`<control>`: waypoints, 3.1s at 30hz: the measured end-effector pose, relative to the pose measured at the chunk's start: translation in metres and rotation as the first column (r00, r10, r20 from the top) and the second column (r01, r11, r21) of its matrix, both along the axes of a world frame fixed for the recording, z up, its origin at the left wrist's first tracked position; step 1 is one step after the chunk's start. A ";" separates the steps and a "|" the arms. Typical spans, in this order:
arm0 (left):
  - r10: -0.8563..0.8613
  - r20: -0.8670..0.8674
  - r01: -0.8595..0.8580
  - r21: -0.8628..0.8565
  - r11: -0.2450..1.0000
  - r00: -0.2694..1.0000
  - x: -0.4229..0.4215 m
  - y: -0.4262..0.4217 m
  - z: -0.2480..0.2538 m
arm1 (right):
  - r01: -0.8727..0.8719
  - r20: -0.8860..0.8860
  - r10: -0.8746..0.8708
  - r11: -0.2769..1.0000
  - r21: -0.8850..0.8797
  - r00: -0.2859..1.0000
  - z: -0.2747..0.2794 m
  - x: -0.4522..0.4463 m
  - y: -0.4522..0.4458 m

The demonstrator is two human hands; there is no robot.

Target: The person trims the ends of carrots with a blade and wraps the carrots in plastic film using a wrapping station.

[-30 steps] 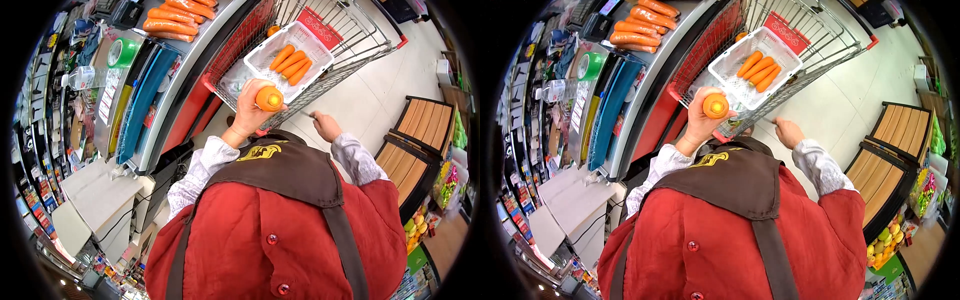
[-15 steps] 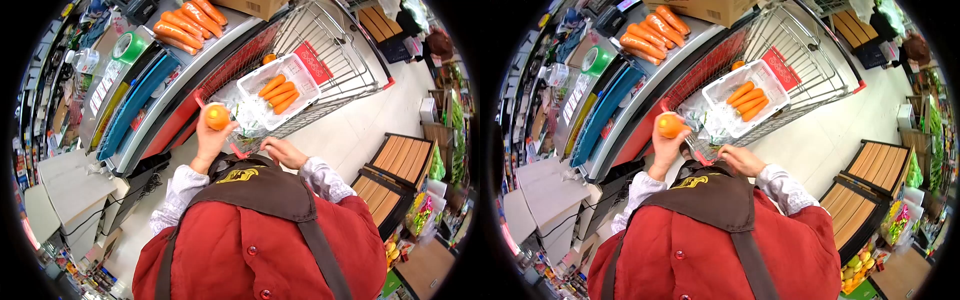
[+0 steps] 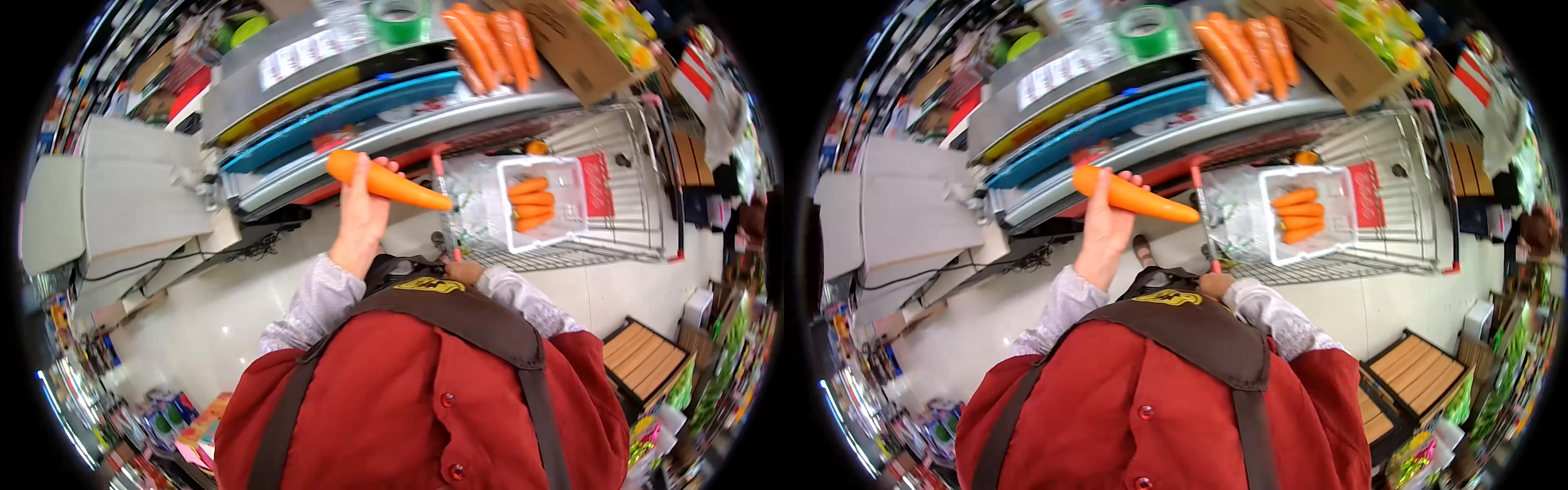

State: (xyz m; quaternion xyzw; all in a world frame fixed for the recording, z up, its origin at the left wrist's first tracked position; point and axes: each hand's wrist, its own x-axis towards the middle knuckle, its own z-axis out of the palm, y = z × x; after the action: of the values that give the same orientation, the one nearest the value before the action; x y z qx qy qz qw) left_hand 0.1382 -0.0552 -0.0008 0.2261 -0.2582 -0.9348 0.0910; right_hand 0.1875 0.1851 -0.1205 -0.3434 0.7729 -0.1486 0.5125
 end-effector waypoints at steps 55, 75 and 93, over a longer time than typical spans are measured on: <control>0.589 -0.054 0.212 -0.904 -0.372 0.806 -0.004 -0.220 0.017 | 0.028 -0.329 -0.477 0.600 -0.800 0.815 0.199 -0.199 -0.197; 0.505 0.028 0.269 -0.871 -0.411 0.863 -0.012 -0.239 0.036 | 0.025 -0.341 -0.472 0.613 -0.789 0.813 0.195 -0.193 -0.212; 0.247 0.241 0.234 -0.970 0.060 0.939 0.001 -0.270 0.038 | 0.046 -0.335 -0.467 0.635 -0.771 0.818 0.190 -0.188 -0.212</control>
State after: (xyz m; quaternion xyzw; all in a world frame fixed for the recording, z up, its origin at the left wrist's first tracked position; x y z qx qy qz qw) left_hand 0.1389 -0.3251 0.0371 0.2622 -0.8383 -0.4435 0.1784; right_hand -0.0008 -0.0265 0.0691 -0.4269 0.7946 -0.4240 0.0810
